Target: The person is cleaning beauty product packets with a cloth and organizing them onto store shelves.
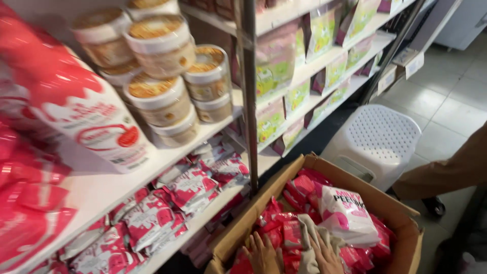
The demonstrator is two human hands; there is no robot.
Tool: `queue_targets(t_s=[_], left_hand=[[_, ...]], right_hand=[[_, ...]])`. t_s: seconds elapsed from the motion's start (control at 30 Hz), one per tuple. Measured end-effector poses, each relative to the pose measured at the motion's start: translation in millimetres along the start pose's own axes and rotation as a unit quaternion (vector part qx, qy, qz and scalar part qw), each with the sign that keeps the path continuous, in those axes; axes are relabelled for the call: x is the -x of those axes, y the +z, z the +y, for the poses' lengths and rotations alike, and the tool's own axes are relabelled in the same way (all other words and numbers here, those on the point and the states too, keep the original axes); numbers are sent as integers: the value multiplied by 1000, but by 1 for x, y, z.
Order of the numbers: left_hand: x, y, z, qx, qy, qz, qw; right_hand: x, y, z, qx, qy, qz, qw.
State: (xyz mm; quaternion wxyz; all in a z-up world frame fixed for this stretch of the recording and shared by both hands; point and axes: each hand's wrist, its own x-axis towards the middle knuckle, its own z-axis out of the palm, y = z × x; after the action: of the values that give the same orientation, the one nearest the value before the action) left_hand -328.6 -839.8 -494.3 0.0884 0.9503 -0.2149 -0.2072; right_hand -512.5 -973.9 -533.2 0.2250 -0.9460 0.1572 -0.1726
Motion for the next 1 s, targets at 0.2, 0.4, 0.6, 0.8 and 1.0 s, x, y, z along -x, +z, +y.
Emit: queue_targets(t_s=[0.2, 0.4, 0.6, 0.8, 1.0], left_hand=[[-27, 7, 23, 9, -28, -67, 997], [-30, 1, 24, 59, -55, -89, 993], [-45, 48, -3, 151, 16, -4, 988], [-48, 37, -31, 415, 56, 63, 906], [-14, -88, -6, 809, -65, -137, 568]], right_hand=[[-84, -81, -57, -14, 75, -46, 996], [-82, -83, -67, -40, 115, -63, 991], [-77, -91, -80, -59, 110, -51, 991], [-82, -91, -71, -115, 135, -25, 984], [-116, -104, -77, -201, 141, -2, 969]])
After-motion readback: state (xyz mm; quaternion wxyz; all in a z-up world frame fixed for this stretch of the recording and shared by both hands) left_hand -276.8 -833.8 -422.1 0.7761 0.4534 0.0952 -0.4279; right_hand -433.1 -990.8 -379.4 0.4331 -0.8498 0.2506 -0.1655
